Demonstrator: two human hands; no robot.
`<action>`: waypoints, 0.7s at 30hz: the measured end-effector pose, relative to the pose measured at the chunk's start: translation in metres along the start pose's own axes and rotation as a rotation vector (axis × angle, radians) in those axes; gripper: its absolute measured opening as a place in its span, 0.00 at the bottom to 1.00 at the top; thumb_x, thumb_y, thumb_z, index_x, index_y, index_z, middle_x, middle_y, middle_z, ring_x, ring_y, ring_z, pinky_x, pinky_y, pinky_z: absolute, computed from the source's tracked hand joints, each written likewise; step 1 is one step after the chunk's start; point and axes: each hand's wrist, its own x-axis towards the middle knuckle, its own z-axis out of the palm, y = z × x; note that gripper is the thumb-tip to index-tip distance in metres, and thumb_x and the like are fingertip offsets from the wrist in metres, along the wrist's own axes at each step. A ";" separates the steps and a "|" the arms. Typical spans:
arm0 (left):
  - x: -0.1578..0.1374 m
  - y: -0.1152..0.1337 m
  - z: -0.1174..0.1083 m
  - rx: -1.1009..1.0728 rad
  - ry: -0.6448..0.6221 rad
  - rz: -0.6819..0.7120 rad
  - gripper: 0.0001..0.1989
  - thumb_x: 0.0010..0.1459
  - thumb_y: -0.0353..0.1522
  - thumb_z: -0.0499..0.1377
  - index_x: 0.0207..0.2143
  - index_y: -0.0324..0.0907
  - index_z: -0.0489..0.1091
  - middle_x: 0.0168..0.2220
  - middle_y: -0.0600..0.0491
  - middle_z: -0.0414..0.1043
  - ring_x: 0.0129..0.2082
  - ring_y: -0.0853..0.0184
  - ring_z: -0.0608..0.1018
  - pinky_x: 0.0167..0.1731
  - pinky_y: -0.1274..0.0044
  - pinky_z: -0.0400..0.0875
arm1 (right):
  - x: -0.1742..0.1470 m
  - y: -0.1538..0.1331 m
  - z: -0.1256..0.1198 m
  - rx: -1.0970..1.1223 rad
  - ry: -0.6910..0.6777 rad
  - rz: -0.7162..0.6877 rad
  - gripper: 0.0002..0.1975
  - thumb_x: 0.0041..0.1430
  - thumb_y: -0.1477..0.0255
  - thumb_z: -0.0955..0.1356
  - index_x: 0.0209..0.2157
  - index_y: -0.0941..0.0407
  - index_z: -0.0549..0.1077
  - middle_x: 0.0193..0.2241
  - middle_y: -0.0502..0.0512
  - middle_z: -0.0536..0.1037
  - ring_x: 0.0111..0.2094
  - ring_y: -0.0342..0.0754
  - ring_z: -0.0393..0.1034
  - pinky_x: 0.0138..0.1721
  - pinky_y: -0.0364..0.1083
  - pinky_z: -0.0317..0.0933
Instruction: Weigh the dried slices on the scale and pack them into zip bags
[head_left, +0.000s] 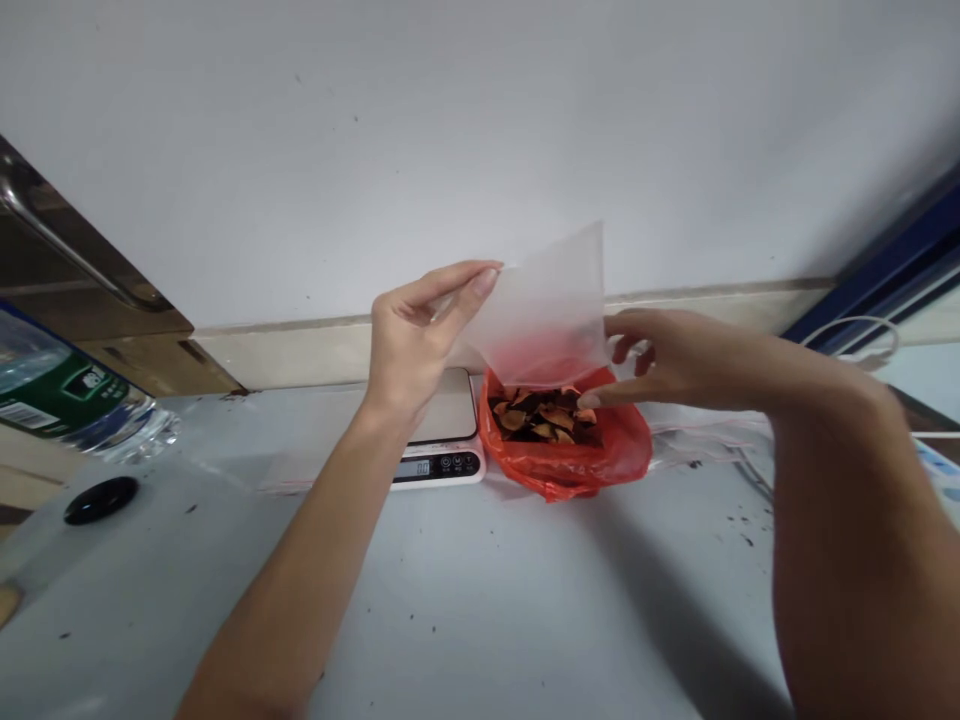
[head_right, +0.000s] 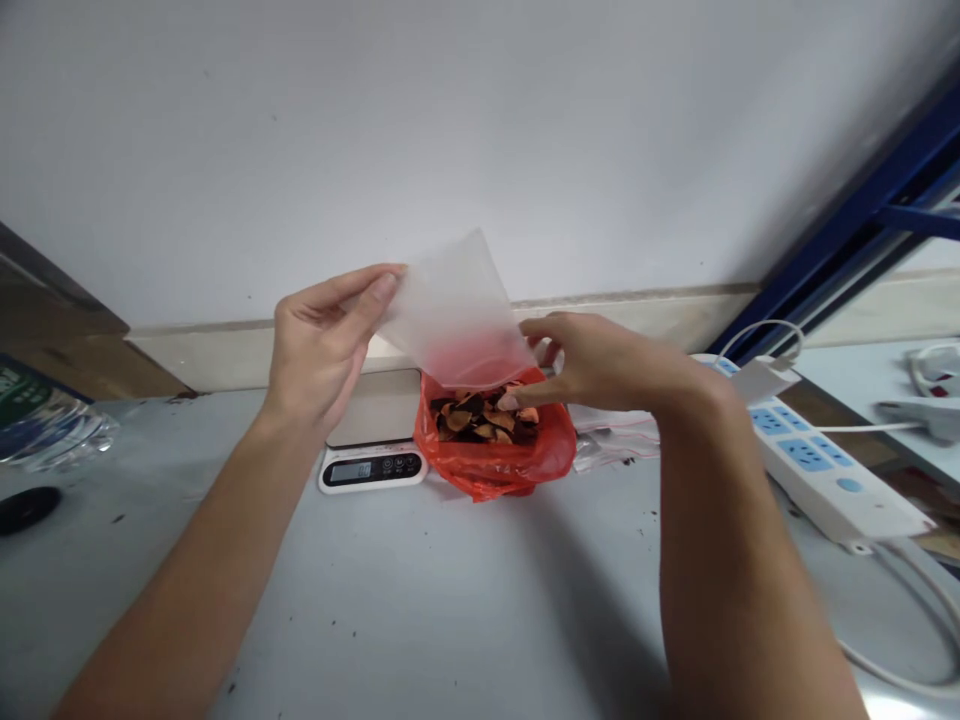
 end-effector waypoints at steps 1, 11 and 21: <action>0.001 0.000 -0.002 0.005 0.013 -0.030 0.01 0.60 0.33 0.71 0.34 0.48 0.84 0.43 0.55 0.86 0.54 0.60 0.83 0.57 0.69 0.77 | 0.003 -0.001 0.003 0.034 0.014 -0.038 0.25 0.49 0.52 0.73 0.45 0.52 0.83 0.42 0.59 0.85 0.39 0.57 0.78 0.39 0.54 0.73; 0.019 -0.001 -0.104 0.598 -0.020 -0.251 0.07 0.55 0.35 0.69 0.29 0.42 0.77 0.37 0.49 0.83 0.44 0.59 0.83 0.53 0.68 0.75 | 0.025 -0.054 0.047 0.589 0.442 -0.110 0.11 0.57 0.61 0.74 0.31 0.53 0.76 0.32 0.54 0.82 0.33 0.51 0.78 0.36 0.50 0.73; -0.012 0.009 -0.224 0.813 -0.046 -0.864 0.13 0.55 0.44 0.64 0.30 0.45 0.73 0.21 0.48 0.76 0.26 0.51 0.84 0.31 0.65 0.79 | 0.073 -0.169 0.160 -0.036 0.303 -0.586 0.13 0.71 0.77 0.65 0.42 0.55 0.83 0.46 0.62 0.85 0.47 0.55 0.73 0.40 0.50 0.68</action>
